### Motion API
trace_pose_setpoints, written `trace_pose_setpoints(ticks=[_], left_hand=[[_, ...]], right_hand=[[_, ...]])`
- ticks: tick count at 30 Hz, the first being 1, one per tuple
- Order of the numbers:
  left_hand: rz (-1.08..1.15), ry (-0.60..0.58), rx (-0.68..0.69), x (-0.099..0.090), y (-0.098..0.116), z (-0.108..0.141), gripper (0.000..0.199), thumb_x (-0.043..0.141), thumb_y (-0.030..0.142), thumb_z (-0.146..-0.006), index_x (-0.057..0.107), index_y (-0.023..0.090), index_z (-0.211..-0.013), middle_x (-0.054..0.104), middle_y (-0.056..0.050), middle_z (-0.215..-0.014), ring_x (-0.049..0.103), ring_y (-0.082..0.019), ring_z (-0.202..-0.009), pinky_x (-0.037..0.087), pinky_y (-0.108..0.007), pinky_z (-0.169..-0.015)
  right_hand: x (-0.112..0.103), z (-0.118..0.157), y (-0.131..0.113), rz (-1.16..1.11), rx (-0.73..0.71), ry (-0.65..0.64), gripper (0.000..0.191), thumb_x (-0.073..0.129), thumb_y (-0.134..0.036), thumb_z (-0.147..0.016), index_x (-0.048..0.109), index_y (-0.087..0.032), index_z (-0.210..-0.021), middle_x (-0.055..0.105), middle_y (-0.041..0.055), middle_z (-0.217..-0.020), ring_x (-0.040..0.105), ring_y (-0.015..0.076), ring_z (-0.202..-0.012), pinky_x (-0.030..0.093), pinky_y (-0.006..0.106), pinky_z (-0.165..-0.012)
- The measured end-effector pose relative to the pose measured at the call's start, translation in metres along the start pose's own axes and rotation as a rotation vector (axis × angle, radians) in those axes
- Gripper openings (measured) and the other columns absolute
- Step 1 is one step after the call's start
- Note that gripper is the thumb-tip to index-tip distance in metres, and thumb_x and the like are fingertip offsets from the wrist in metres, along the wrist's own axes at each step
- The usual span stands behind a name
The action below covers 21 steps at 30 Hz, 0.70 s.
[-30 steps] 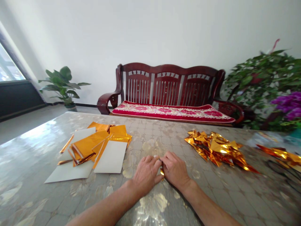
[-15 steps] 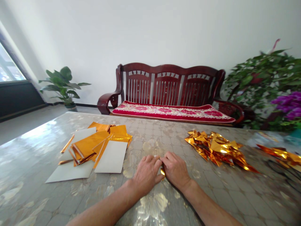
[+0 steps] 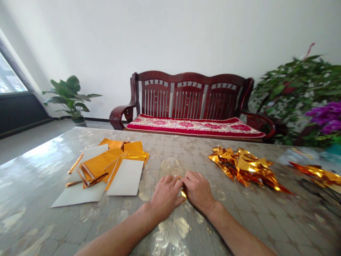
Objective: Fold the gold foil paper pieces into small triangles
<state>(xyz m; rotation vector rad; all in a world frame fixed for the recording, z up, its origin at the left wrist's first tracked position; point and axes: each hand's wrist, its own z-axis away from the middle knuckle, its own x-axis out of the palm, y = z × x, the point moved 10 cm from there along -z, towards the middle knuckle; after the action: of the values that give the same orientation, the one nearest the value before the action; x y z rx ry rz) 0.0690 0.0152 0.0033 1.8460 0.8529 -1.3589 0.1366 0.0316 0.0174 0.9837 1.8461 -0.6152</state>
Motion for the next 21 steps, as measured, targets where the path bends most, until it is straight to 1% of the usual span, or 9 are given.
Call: trace_pose_setpoints(ticks=[6,10,17,21], left_hand=[[0.019,0.002,-0.038,0.004,-0.004,0.0,0.032,0.066,0.039,-0.086,0.053,0.022,-0.109,0.063,-0.005,-0.12,0.054,-0.025,-0.107,0.044,-0.039,-0.093],[0.029,0.024,-0.067,0.005,-0.008,0.001,0.038,0.066,0.04,-0.085,0.05,0.021,-0.115,0.064,-0.006,-0.112,0.055,-0.025,-0.105,0.044,-0.039,-0.092],[0.026,0.041,-0.097,0.005,-0.011,0.002,0.042,0.067,0.042,-0.083,0.049,0.021,-0.115,0.063,-0.006,-0.107,0.056,-0.025,-0.102,0.044,-0.038,-0.09],[0.026,0.057,-0.093,0.003,-0.01,0.003,0.038,0.066,0.04,-0.084,0.05,0.021,-0.113,0.062,-0.005,-0.105,0.056,-0.024,-0.102,0.044,-0.038,-0.089]], right_hand=[[-0.002,-0.001,-0.001,-0.02,0.002,-0.019,0.018,0.057,-0.014,-0.09,0.067,-0.021,-0.077,0.06,0.0024,-0.079,0.05,0.0163,-0.08,0.029,0.03,-0.073],[-0.001,-0.001,-0.001,-0.022,-0.004,-0.038,0.018,0.055,-0.013,-0.09,0.066,-0.021,-0.078,0.059,0.0022,-0.08,0.05,0.0165,-0.081,0.028,0.03,-0.073],[-0.001,0.0,-0.002,-0.017,-0.021,-0.09,0.016,0.054,-0.015,-0.091,0.067,-0.021,-0.083,0.06,0.0025,-0.082,0.05,0.0168,-0.082,0.028,0.031,-0.074],[-0.004,0.0,-0.002,-0.045,-0.014,-0.134,0.017,0.053,-0.017,-0.091,0.068,-0.023,-0.089,0.061,0.0022,-0.084,0.051,0.0168,-0.085,0.03,0.03,-0.076]])
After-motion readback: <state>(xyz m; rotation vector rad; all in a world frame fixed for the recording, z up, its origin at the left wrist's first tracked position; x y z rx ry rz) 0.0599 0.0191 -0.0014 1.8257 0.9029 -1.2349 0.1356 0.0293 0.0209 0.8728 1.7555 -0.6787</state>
